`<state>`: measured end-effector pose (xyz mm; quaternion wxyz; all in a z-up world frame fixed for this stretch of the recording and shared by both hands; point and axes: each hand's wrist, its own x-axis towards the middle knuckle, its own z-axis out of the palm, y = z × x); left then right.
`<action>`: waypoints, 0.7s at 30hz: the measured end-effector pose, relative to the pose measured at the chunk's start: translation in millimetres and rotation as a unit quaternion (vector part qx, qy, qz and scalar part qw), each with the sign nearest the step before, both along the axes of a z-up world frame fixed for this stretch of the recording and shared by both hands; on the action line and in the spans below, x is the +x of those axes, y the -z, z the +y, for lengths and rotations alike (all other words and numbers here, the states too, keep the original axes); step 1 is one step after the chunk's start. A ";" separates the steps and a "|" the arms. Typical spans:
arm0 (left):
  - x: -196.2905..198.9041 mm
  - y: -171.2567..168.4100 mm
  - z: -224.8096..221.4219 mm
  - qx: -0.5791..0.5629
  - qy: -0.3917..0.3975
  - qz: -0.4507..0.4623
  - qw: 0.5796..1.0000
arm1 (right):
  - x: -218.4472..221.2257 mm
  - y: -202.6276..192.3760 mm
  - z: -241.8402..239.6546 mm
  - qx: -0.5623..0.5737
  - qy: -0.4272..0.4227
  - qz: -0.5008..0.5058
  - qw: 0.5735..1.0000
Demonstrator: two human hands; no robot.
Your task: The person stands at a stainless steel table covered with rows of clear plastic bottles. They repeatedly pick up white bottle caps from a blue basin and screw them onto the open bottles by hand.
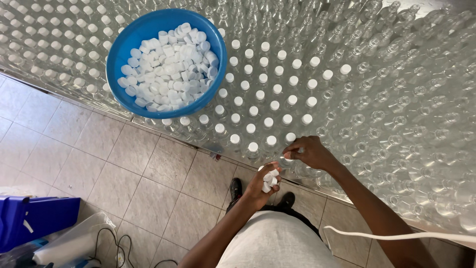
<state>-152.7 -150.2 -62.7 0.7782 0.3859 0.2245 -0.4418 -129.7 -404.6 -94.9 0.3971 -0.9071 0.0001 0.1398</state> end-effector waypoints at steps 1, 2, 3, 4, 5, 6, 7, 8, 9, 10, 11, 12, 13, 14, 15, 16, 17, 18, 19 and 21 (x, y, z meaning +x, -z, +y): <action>0.3 -2.8 0.5 0.000 0.000 -0.001 1.000 | -1.6 -3.4 2.3 0.000 0.000 -0.001 1.000; 0.4 -5.3 0.9 -0.008 0.003 -0.002 1.000 | -3.3 -6.6 4.6 -0.001 0.005 -0.008 1.000; -1.0 -7.6 1.7 -0.015 0.006 -0.003 1.000 | -6.8 -9.4 7.2 -0.001 0.010 -0.014 1.000; -0.2 -7.1 -1.2 -0.015 0.007 -0.002 1.000 | -11.4 -14.8 8.0 -0.001 0.011 -0.013 1.000; 0.8 -6.8 -2.8 -0.029 0.027 -0.017 0.999 | -16.0 -19.9 10.2 -0.050 0.017 -0.028 0.998; 2.1 -6.9 -4.2 -0.043 0.048 -0.031 0.997 | -20.2 -25.3 12.5 -0.099 0.023 -0.043 0.994; 1.0 -5.1 -2.4 -0.044 0.046 -0.033 0.997 | -25.1 -36.4 16.7 -0.100 0.020 -0.045 0.994; 0.0 -3.5 -0.6 -0.068 0.064 -0.037 0.995 | -29.8 -47.6 20.8 -0.079 0.040 -0.069 0.994; -2.0 -1.8 1.6 -0.091 0.080 -0.041 0.992 | -35.1 -58.4 25.4 -0.058 0.058 -0.093 0.992; -1.7 -10.2 3.6 -0.092 0.077 -0.042 0.992 | -36.5 -71.9 29.4 -0.058 0.054 -0.095 0.992; -1.6 -18.7 5.2 -0.120 0.098 -0.037 0.987 | -40.9 -85.3 33.1 0.028 0.015 -0.078 0.996; -1.6 -27.3 5.9 -0.148 0.118 -0.031 0.981 | -45.4 -98.7 36.0 0.113 -0.025 -0.061 0.991; -1.5 -30.6 4.5 -0.148 0.125 -0.032 0.981 | -46.9 -104.2 39.7 0.113 -0.018 -0.064 0.991; -1.5 -33.7 2.8 -0.163 0.148 -0.028 0.975 | -48.4 -109.6 42.9 0.179 -0.039 -0.033 0.982; -2.8 -36.6 1.5 -0.177 0.171 -0.023 0.969 | -51.1 -114.6 46.6 0.245 -0.059 -0.001 0.968; -0.9 -32.7 1.1 -0.177 0.178 -0.022 0.968 | -51.5 -113.5 44.2 0.246 -0.053 -0.003 0.968; -1.0 -28.6 0.9 -0.179 0.197 -0.035 0.963 | -52.9 -112.4 41.9 0.260 -0.055 0.007 0.964; -1.1 -24.5 1.0 -0.182 0.216 -0.048 0.958 | -54.2 -111.3 39.9 0.274 -0.058 0.016 0.960; -0.8 -29.1 0.2 -0.183 0.219 -0.047 0.957 | -55.8 -119.1 41.1 0.273 -0.054 0.016 0.960; 0.1 -38.5 -0.7 -0.193 0.211 -0.057 0.957 | -58.0 -134.7 44.4 0.290 -0.018 0.020 0.957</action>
